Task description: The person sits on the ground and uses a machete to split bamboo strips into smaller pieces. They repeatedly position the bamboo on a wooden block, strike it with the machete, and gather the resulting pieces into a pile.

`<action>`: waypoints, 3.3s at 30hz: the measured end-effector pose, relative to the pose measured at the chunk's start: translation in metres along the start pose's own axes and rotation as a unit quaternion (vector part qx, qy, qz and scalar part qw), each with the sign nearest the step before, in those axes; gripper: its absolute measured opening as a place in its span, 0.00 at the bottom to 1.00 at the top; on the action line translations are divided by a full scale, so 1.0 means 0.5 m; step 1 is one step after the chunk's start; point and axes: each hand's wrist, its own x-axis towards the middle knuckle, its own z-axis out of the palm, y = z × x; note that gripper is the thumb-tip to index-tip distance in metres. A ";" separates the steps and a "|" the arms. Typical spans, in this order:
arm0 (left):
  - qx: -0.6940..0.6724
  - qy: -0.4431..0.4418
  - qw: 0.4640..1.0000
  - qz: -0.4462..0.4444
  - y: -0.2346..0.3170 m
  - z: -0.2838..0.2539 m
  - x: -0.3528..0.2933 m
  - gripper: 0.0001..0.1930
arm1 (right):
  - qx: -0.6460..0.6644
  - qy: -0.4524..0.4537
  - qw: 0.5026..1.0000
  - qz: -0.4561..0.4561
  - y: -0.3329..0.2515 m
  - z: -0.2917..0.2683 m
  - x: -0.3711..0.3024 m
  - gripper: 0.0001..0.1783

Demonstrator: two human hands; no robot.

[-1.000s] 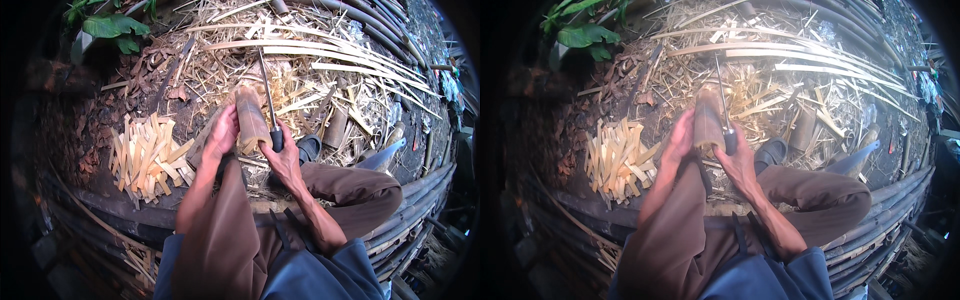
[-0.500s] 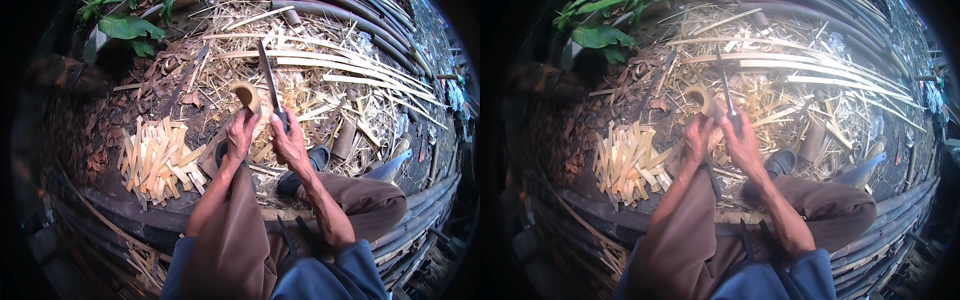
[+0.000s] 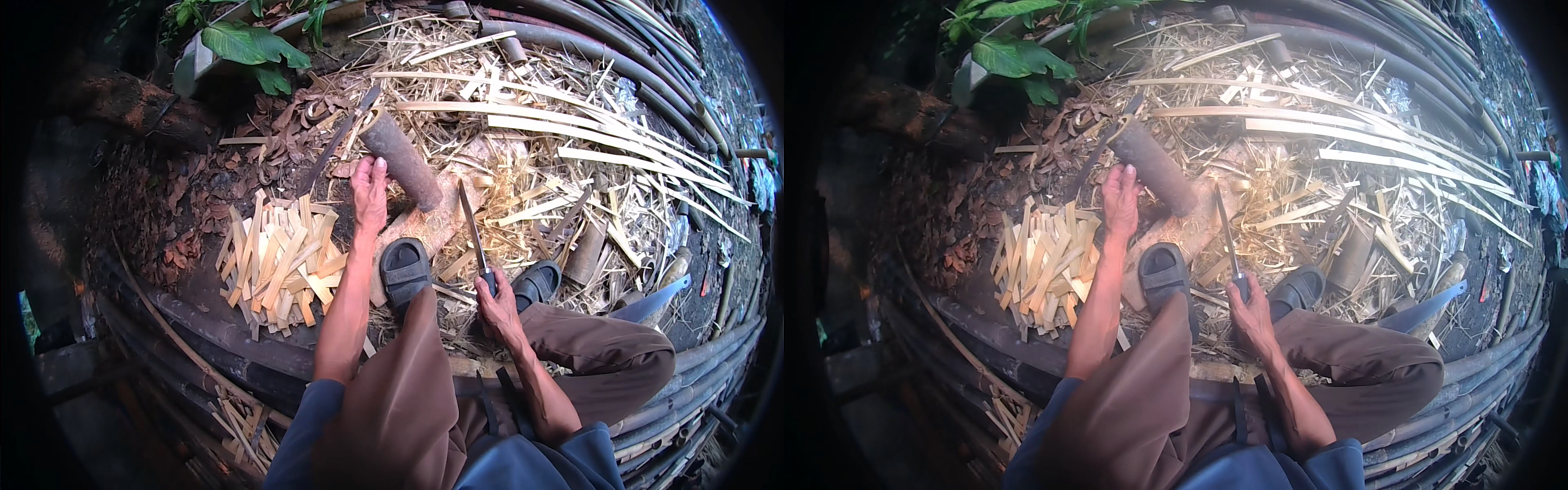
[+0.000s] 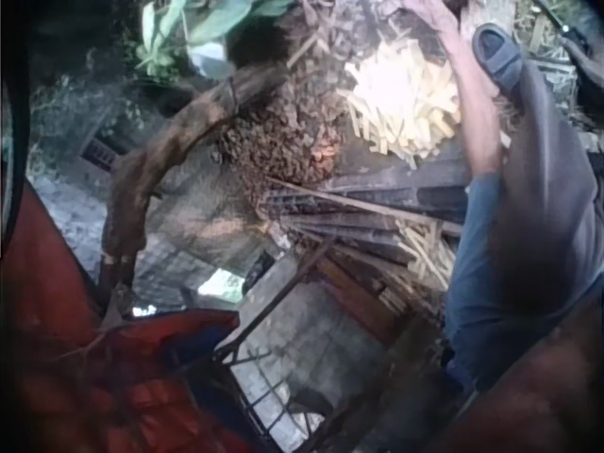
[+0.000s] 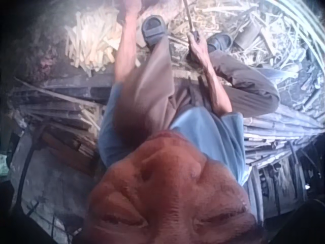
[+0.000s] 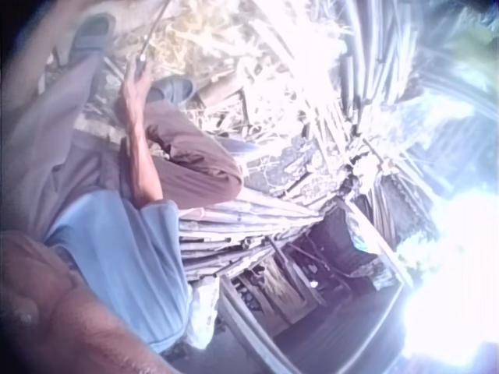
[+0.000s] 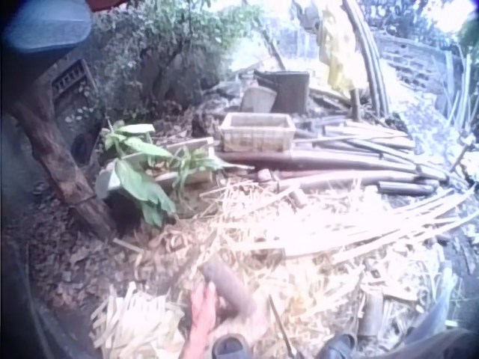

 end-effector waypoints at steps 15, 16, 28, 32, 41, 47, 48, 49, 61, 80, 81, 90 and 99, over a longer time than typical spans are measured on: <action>-0.204 0.181 0.931 -0.242 -0.032 -0.066 0.127 0.20 | 0.180 -0.055 0.980 0.061 0.049 0.018 0.015 0.19; -0.218 0.188 0.923 -0.256 -0.040 -0.080 0.128 0.20 | 0.184 -0.055 0.979 0.063 0.047 0.018 0.016 0.19; 0.065 0.069 0.994 -0.052 0.049 0.049 -0.005 0.20 | -0.001 0.046 0.998 -0.038 -0.079 -0.028 -0.021 0.27; 0.307 -0.039 0.949 0.066 0.021 0.078 -0.080 0.18 | 0.014 0.017 0.993 -0.115 -0.194 -0.034 -0.035 0.21; 0.232 -0.118 0.963 0.074 -0.027 0.091 -0.103 0.10 | -0.007 -0.044 0.991 -0.127 -0.281 -0.016 -0.018 0.22; 0.257 -0.118 0.950 0.136 0.015 0.107 -0.108 0.09 | -0.006 -0.044 0.989 -0.138 -0.266 0.000 0.005 0.24; 0.254 -0.118 0.949 0.146 0.014 0.105 -0.108 0.09 | 0.012 -0.055 0.990 -0.131 -0.265 0.002 0.010 0.24; 0.259 -0.116 0.948 0.142 0.007 0.102 -0.108 0.09 | 0.029 -0.065 0.990 -0.125 -0.265 0.004 0.011 0.24; 0.307 -0.123 0.930 0.158 0.067 0.117 -0.111 0.07 | -0.072 0.008 0.976 -0.204 -0.269 0.011 -0.002 0.17; 0.496 -0.179 0.823 0.211 0.026 0.096 -0.136 0.27 | -0.103 0.057 0.948 -0.297 -0.221 0.023 0.007 0.13; 0.564 -0.149 0.773 0.251 0.040 0.098 -0.140 0.24 | -0.098 0.043 0.954 -0.280 -0.252 0.013 -0.008 0.14; 0.468 -0.169 0.844 0.200 -0.003 0.075 -0.182 0.39 | -0.136 0.039 0.955 -0.260 -0.220 -0.046 0.018 0.15; 0.473 -0.194 0.841 0.179 -0.068 0.156 -0.122 0.14 | -0.304 0.092 0.928 -0.197 -0.189 -0.146 0.118 0.16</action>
